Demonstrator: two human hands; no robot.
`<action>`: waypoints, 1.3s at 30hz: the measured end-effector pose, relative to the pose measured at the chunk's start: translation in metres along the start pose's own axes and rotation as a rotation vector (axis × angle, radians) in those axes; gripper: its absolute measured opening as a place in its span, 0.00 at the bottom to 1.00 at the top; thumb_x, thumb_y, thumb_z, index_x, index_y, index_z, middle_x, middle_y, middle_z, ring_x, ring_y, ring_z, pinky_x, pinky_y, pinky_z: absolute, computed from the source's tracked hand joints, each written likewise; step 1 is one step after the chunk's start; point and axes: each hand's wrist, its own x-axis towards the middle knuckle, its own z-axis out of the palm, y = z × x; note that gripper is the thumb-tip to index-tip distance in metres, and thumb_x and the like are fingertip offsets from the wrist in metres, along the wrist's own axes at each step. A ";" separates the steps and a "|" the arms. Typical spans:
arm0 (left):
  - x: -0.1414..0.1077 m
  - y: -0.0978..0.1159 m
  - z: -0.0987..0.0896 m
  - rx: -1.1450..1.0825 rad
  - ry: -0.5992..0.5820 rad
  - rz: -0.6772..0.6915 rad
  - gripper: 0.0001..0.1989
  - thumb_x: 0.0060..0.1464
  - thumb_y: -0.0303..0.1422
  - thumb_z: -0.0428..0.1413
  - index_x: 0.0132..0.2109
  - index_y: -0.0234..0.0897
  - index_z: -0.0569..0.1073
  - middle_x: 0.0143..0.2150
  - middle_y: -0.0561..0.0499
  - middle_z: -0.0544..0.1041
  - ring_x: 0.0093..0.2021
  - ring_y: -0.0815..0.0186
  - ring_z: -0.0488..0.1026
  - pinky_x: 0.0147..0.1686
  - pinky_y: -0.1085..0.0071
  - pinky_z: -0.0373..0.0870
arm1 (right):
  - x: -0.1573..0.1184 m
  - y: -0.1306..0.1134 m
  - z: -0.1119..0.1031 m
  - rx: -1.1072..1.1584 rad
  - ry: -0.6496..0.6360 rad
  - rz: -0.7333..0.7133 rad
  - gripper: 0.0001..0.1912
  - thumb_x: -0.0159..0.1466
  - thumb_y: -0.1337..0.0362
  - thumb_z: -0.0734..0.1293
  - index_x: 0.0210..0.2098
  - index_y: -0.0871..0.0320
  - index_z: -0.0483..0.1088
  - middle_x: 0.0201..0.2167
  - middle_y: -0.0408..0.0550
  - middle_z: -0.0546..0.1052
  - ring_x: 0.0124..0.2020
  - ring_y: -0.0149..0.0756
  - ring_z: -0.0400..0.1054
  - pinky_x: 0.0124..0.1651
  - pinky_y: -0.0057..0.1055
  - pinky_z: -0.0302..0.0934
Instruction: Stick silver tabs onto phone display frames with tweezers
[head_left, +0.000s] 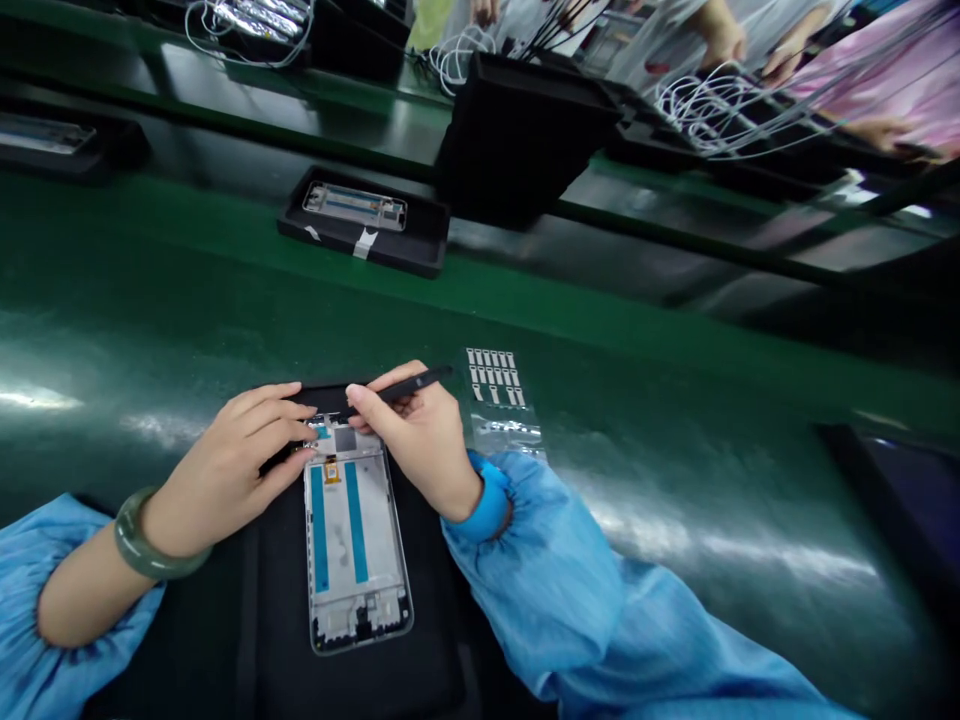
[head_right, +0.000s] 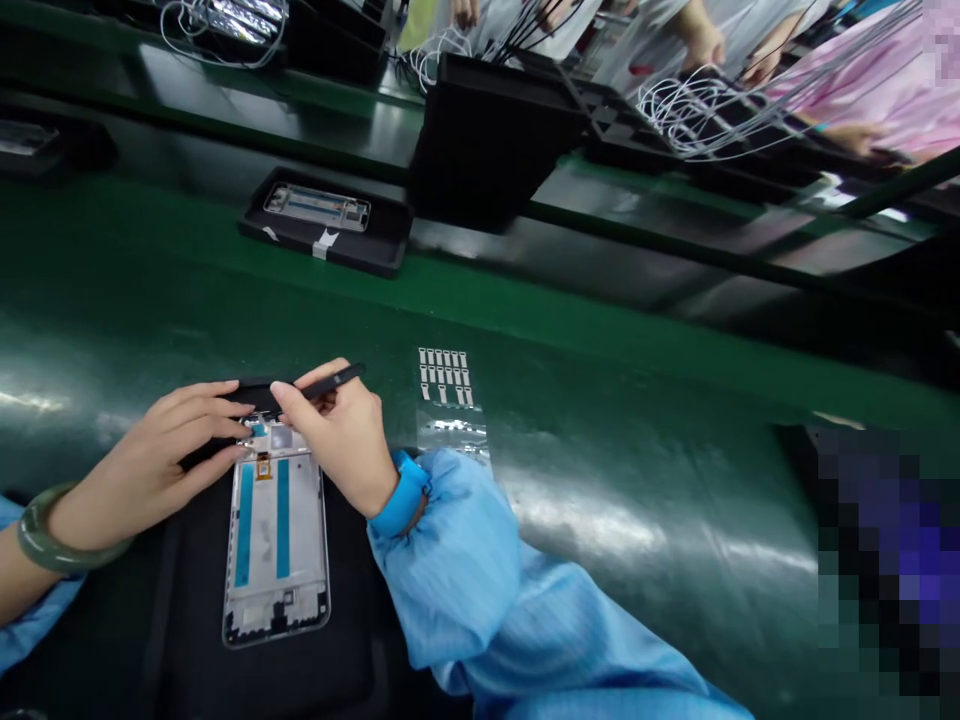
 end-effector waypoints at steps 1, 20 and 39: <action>0.000 0.000 0.000 -0.001 0.004 0.001 0.08 0.56 0.32 0.52 0.44 0.39 0.70 0.47 0.49 0.74 0.59 0.58 0.61 0.56 0.58 0.61 | -0.001 0.000 0.000 -0.040 0.009 -0.013 0.14 0.53 0.55 0.71 0.28 0.57 0.64 0.20 0.39 0.71 0.23 0.33 0.74 0.24 0.25 0.68; -0.001 0.002 0.000 0.020 0.013 0.031 0.09 0.56 0.31 0.53 0.45 0.37 0.70 0.47 0.48 0.73 0.59 0.57 0.61 0.55 0.56 0.62 | -0.005 0.000 -0.003 -0.405 -0.006 -0.187 0.11 0.59 0.57 0.65 0.27 0.57 0.64 0.23 0.39 0.69 0.24 0.28 0.70 0.27 0.25 0.63; -0.001 0.002 0.001 0.022 0.020 0.051 0.09 0.56 0.30 0.53 0.44 0.36 0.71 0.46 0.48 0.73 0.58 0.58 0.61 0.56 0.57 0.61 | -0.005 0.002 -0.003 -0.418 -0.017 -0.195 0.11 0.60 0.57 0.66 0.27 0.56 0.64 0.22 0.39 0.69 0.23 0.28 0.70 0.27 0.25 0.62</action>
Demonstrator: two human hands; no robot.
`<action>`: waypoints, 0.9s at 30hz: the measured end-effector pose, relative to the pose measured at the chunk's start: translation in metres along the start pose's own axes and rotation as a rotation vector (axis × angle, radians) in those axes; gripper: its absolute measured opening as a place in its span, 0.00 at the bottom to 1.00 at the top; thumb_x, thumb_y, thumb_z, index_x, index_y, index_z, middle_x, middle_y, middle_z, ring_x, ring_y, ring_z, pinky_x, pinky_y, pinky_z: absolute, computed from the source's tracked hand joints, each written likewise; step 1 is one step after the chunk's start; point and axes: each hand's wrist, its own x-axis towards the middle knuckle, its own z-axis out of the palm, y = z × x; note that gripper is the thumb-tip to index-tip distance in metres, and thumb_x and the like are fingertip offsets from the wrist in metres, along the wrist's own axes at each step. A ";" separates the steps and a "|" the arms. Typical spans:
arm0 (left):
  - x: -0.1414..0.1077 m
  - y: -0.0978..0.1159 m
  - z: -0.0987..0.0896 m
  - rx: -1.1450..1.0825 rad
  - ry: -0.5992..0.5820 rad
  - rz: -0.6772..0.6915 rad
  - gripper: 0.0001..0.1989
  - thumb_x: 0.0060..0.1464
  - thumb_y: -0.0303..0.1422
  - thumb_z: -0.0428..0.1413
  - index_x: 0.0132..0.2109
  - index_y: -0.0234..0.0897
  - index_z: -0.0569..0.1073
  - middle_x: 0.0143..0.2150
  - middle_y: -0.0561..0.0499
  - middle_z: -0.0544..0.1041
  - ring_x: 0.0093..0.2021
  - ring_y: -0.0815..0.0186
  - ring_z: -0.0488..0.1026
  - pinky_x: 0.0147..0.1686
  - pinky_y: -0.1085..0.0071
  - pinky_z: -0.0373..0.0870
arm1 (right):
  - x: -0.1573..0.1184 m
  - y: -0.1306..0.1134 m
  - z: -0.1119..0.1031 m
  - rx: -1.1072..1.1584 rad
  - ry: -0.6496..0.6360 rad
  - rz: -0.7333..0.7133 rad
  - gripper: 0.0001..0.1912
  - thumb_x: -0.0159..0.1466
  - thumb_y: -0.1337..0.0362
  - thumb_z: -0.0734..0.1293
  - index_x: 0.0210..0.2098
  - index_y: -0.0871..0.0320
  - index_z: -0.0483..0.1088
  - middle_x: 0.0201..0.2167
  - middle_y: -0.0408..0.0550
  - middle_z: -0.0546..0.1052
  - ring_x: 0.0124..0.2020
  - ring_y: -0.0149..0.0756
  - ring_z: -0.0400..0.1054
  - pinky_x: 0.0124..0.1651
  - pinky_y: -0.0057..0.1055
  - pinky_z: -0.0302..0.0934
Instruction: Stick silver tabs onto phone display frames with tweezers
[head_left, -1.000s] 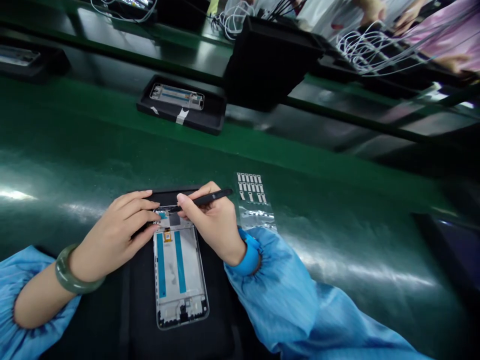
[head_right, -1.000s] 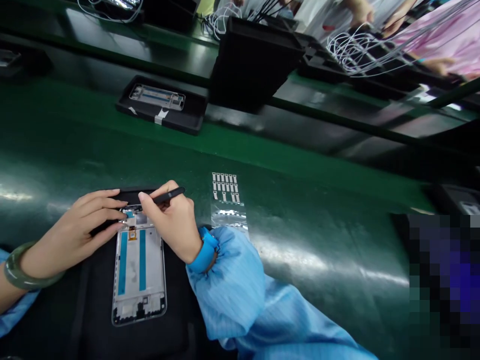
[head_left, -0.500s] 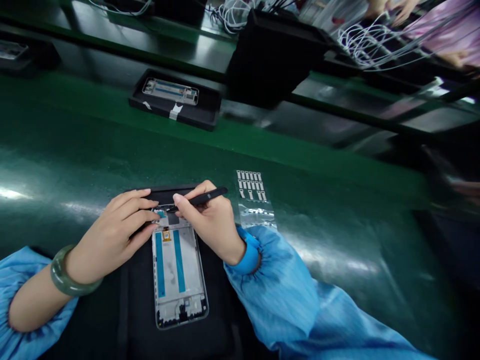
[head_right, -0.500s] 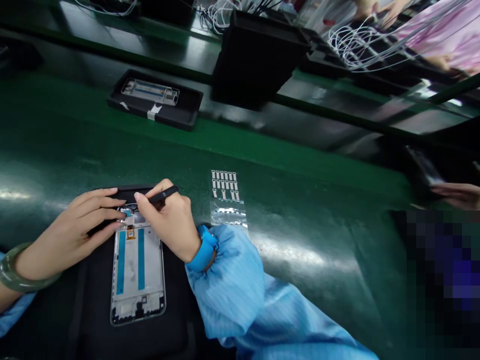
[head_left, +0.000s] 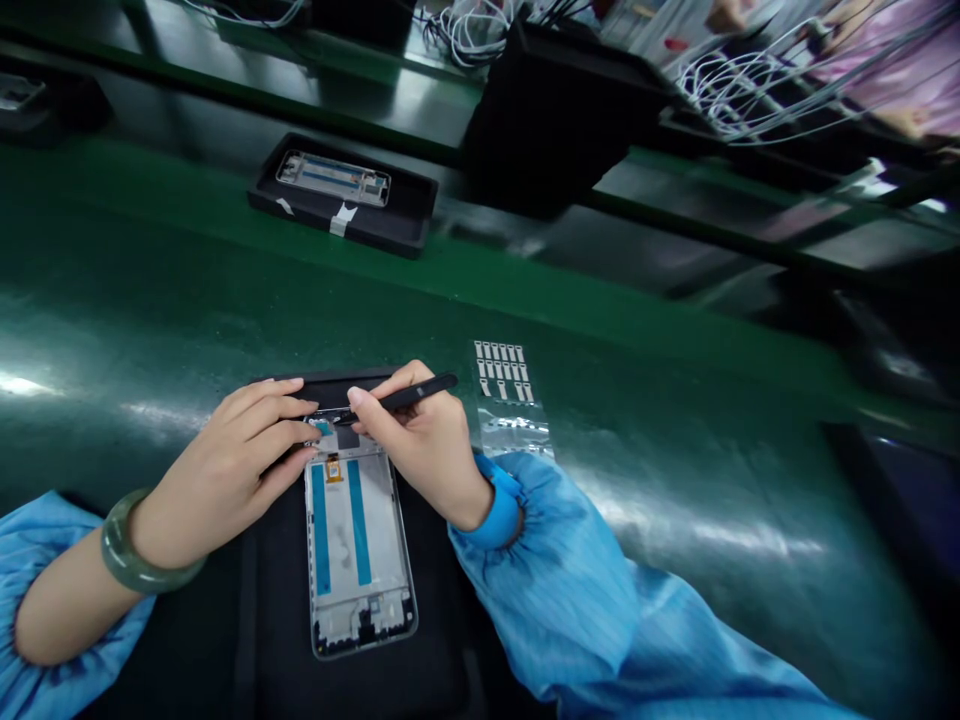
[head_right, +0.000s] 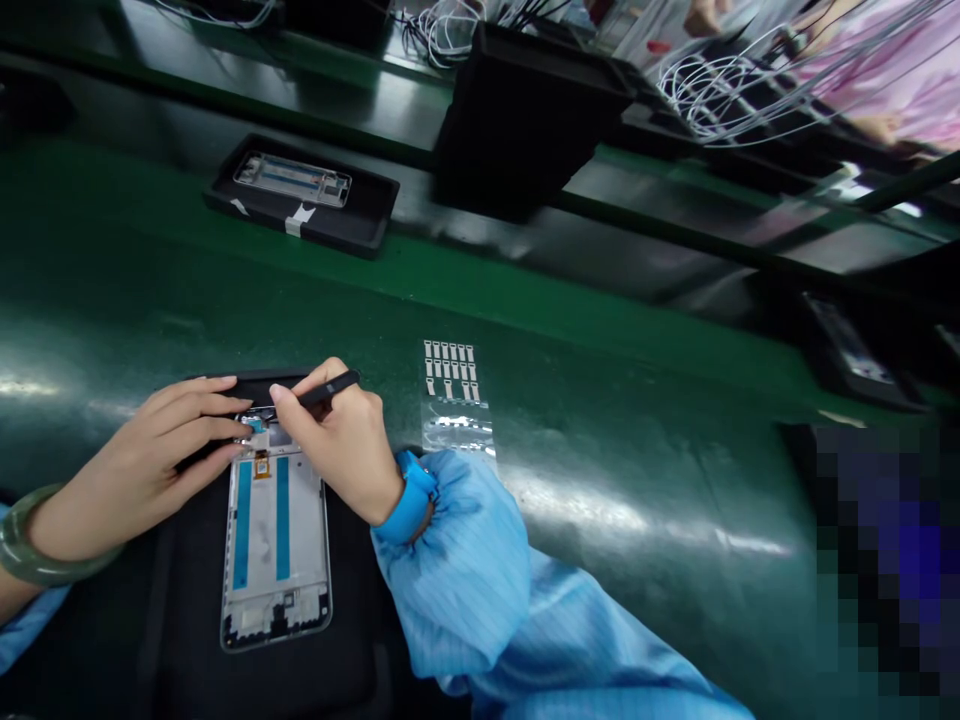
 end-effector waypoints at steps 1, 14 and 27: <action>0.000 0.000 0.000 -0.001 0.001 0.001 0.08 0.56 0.30 0.53 0.44 0.36 0.71 0.46 0.48 0.73 0.58 0.58 0.61 0.56 0.57 0.61 | 0.000 0.000 0.000 0.000 -0.001 0.001 0.11 0.60 0.57 0.66 0.27 0.56 0.64 0.22 0.39 0.69 0.23 0.28 0.70 0.27 0.25 0.62; 0.000 0.001 0.000 0.005 0.003 -0.006 0.10 0.56 0.29 0.53 0.46 0.36 0.70 0.47 0.47 0.73 0.58 0.58 0.61 0.56 0.57 0.61 | 0.000 -0.001 0.000 -0.017 0.002 0.007 0.11 0.60 0.57 0.65 0.27 0.56 0.64 0.22 0.39 0.69 0.23 0.27 0.70 0.26 0.25 0.62; -0.001 0.004 -0.002 0.132 -0.059 0.028 0.12 0.59 0.29 0.49 0.49 0.41 0.70 0.50 0.46 0.70 0.54 0.59 0.66 0.57 0.50 0.59 | -0.001 -0.002 0.000 -0.042 -0.011 0.014 0.11 0.60 0.56 0.64 0.28 0.56 0.63 0.21 0.39 0.69 0.23 0.28 0.70 0.25 0.24 0.60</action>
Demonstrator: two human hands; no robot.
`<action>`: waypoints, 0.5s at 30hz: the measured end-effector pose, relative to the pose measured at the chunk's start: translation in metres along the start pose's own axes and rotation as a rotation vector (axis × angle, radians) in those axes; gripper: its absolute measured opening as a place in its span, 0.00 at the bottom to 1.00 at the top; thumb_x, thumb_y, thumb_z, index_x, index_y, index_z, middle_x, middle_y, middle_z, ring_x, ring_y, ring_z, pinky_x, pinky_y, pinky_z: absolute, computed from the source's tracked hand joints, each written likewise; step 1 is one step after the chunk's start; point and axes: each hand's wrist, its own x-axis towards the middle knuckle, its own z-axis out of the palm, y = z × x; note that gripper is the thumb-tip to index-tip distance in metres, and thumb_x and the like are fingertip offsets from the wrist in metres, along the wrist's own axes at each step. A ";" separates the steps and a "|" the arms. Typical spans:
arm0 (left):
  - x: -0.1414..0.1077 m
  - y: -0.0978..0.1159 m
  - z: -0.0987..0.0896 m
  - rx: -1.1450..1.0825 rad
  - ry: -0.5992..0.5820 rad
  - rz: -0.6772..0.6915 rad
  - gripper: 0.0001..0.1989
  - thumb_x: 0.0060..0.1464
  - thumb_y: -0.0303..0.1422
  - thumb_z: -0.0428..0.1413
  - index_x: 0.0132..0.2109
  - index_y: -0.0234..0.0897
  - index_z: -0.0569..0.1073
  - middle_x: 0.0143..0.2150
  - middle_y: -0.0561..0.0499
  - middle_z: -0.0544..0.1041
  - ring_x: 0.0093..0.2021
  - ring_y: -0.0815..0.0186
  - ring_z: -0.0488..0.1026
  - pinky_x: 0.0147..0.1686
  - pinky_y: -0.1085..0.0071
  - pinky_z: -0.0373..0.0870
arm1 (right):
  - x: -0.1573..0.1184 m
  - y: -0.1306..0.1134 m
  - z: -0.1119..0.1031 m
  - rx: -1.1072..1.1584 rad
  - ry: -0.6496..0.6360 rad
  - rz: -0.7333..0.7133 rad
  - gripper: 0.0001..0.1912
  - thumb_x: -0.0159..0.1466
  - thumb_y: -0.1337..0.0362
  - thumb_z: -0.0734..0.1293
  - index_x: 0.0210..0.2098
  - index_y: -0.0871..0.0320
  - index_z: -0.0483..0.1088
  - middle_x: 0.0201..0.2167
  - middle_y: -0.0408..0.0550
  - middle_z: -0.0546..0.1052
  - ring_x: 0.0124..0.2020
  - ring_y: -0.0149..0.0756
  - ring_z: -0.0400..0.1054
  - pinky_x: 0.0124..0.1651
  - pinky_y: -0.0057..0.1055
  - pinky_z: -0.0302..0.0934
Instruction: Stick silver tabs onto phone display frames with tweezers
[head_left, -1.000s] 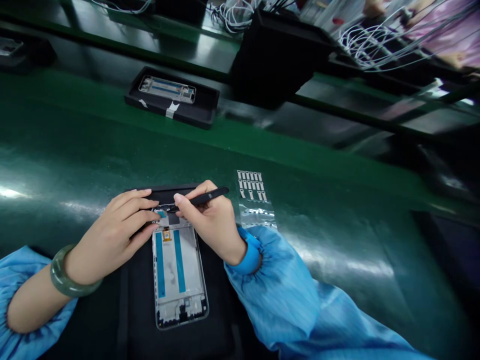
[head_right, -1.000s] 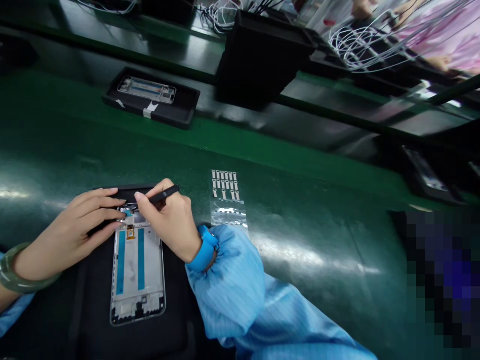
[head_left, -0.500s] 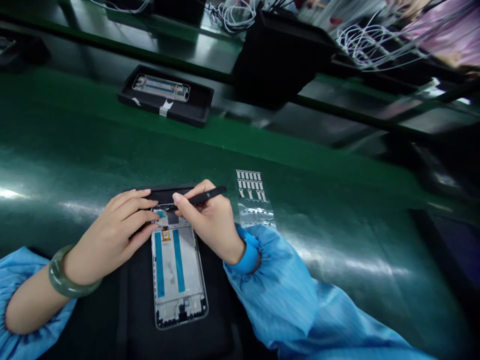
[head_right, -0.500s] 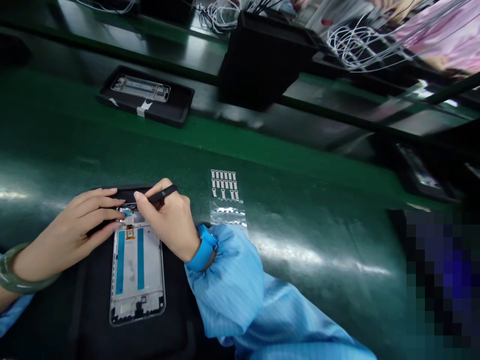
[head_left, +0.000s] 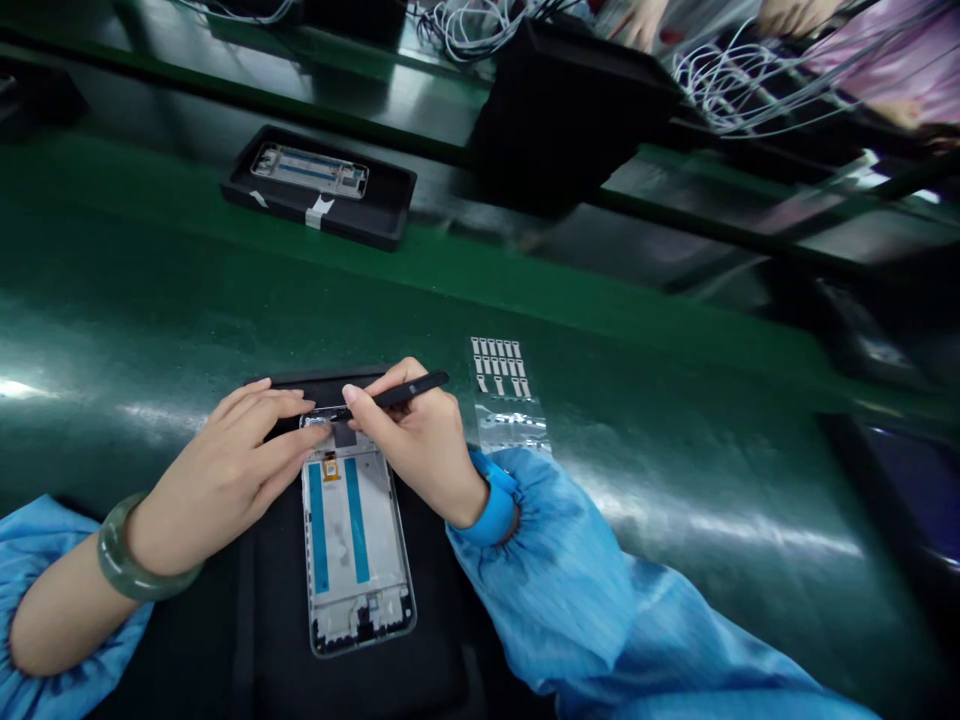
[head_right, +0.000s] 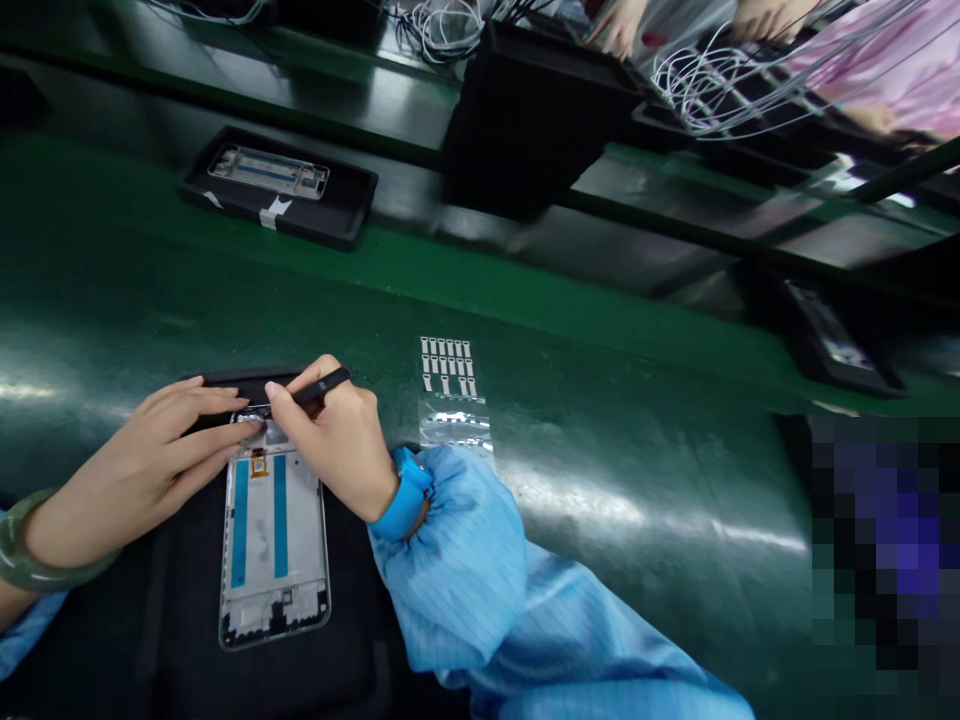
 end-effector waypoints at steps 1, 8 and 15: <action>0.000 0.001 0.000 0.021 -0.015 -0.006 0.13 0.59 0.29 0.49 0.50 0.40 0.70 0.50 0.45 0.70 0.54 0.59 0.66 0.57 0.50 0.58 | 0.000 0.000 0.000 -0.004 -0.005 0.000 0.11 0.61 0.56 0.64 0.28 0.56 0.63 0.21 0.39 0.69 0.22 0.28 0.70 0.25 0.24 0.60; 0.002 0.015 -0.001 0.151 -0.050 -0.031 0.14 0.59 0.31 0.49 0.51 0.36 0.69 0.51 0.42 0.69 0.55 0.56 0.65 0.58 0.50 0.58 | 0.000 -0.001 -0.001 -0.038 -0.009 -0.042 0.10 0.61 0.57 0.64 0.27 0.56 0.63 0.22 0.39 0.69 0.23 0.27 0.69 0.26 0.24 0.59; 0.002 0.020 0.000 0.229 -0.057 -0.045 0.15 0.59 0.31 0.48 0.52 0.35 0.69 0.52 0.41 0.69 0.55 0.55 0.65 0.58 0.51 0.59 | -0.003 -0.006 -0.001 -0.011 0.171 -0.154 0.08 0.59 0.61 0.66 0.26 0.56 0.65 0.24 0.40 0.70 0.23 0.25 0.66 0.27 0.24 0.60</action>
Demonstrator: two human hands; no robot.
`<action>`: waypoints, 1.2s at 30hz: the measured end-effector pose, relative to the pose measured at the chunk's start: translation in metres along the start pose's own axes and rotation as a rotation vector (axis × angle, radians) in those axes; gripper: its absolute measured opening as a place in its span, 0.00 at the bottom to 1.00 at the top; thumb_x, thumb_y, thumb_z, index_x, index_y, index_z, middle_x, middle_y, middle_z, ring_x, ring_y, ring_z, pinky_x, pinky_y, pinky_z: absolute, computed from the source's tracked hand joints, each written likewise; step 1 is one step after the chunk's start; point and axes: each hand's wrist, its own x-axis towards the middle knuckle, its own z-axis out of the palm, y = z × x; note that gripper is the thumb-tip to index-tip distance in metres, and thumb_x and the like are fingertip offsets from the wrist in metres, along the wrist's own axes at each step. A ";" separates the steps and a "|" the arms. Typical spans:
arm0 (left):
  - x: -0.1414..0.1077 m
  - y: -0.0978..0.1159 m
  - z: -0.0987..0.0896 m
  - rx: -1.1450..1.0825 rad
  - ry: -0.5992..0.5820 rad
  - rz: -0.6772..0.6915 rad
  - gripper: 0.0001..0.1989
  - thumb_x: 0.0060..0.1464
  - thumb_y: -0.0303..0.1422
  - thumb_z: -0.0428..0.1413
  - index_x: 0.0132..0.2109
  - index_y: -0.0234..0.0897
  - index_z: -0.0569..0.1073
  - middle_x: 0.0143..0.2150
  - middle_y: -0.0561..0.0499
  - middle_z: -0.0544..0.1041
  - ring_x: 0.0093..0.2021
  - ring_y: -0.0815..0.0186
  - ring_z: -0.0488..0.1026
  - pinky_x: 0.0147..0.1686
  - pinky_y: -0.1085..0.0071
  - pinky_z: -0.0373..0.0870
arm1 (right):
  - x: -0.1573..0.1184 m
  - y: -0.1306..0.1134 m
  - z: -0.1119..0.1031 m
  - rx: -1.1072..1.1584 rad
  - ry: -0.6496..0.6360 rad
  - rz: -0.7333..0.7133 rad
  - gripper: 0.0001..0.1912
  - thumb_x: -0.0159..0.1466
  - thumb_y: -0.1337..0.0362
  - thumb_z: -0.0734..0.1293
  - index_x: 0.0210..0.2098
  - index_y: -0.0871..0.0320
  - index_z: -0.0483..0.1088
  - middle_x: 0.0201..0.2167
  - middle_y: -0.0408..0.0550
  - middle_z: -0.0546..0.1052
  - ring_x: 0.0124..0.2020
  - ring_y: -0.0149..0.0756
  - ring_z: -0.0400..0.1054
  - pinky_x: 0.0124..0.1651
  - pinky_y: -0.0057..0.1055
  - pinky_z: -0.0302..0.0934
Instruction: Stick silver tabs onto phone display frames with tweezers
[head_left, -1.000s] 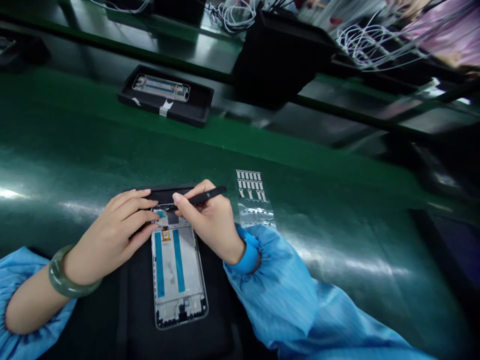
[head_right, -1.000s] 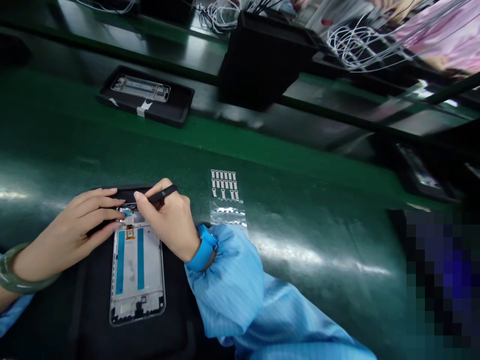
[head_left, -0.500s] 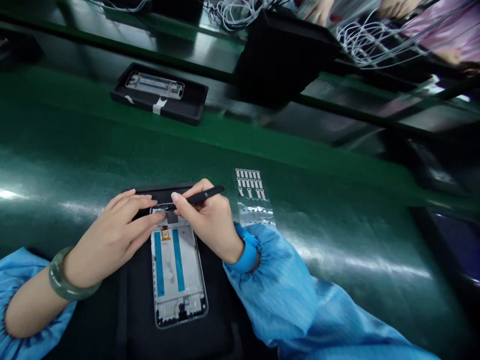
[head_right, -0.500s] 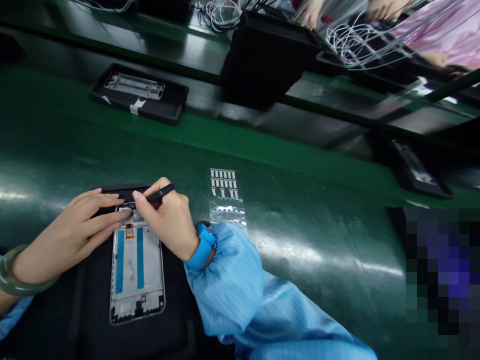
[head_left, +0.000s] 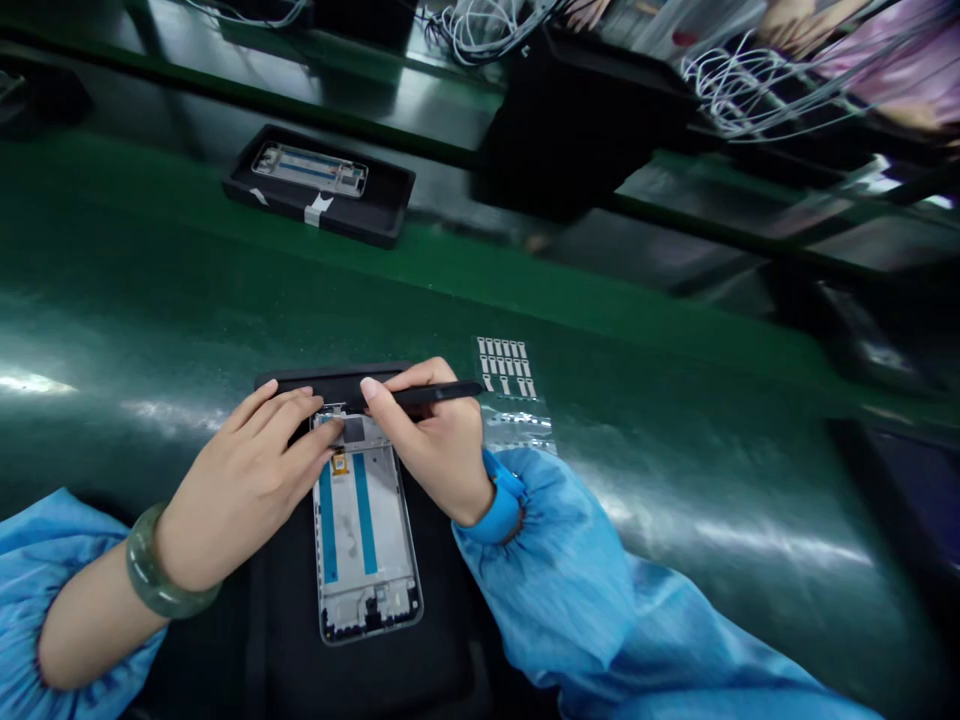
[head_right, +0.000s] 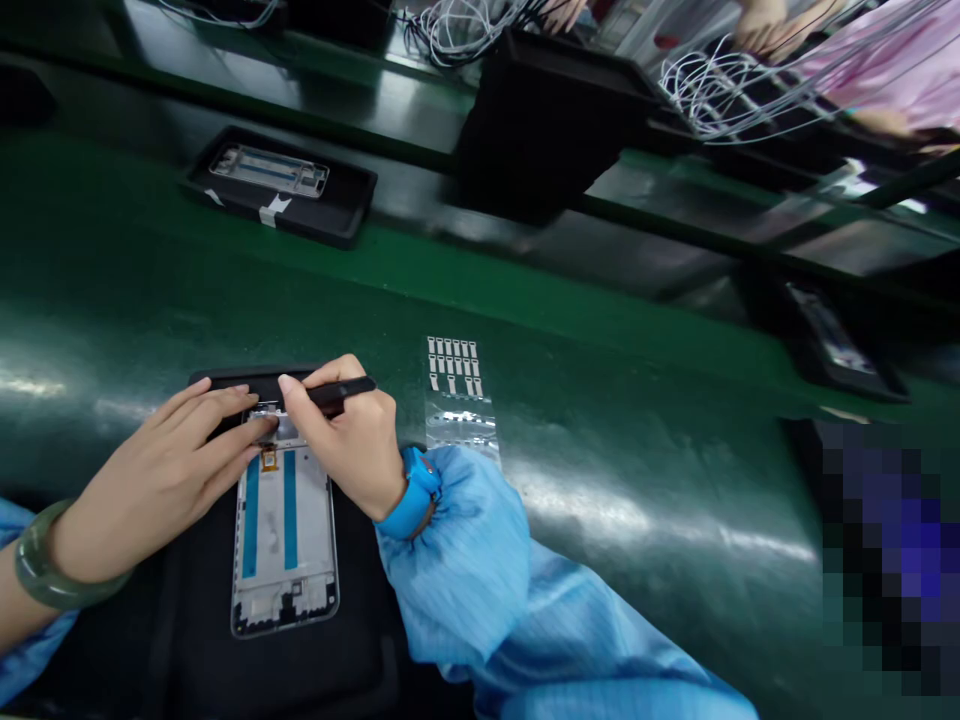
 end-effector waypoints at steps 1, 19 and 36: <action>0.000 0.000 0.001 0.005 -0.001 0.002 0.15 0.59 0.31 0.48 0.52 0.35 0.69 0.52 0.41 0.69 0.55 0.55 0.65 0.58 0.51 0.58 | 0.000 0.000 0.000 0.034 0.009 -0.008 0.07 0.59 0.61 0.67 0.27 0.56 0.66 0.26 0.40 0.71 0.26 0.26 0.67 0.29 0.24 0.61; -0.001 0.000 0.006 -0.049 0.049 -0.033 0.16 0.59 0.32 0.48 0.53 0.37 0.67 0.52 0.43 0.69 0.54 0.57 0.66 0.58 0.51 0.57 | 0.006 0.016 0.003 0.268 -0.248 0.111 0.08 0.61 0.60 0.64 0.35 0.55 0.61 0.34 0.43 0.74 0.32 0.30 0.72 0.37 0.29 0.67; 0.010 0.004 0.009 -0.077 0.144 -0.130 0.13 0.59 0.34 0.48 0.49 0.39 0.69 0.47 0.47 0.72 0.53 0.62 0.67 0.58 0.57 0.58 | 0.019 0.026 0.003 0.101 -0.188 0.038 0.09 0.59 0.56 0.66 0.33 0.54 0.67 0.31 0.46 0.75 0.32 0.37 0.73 0.34 0.31 0.68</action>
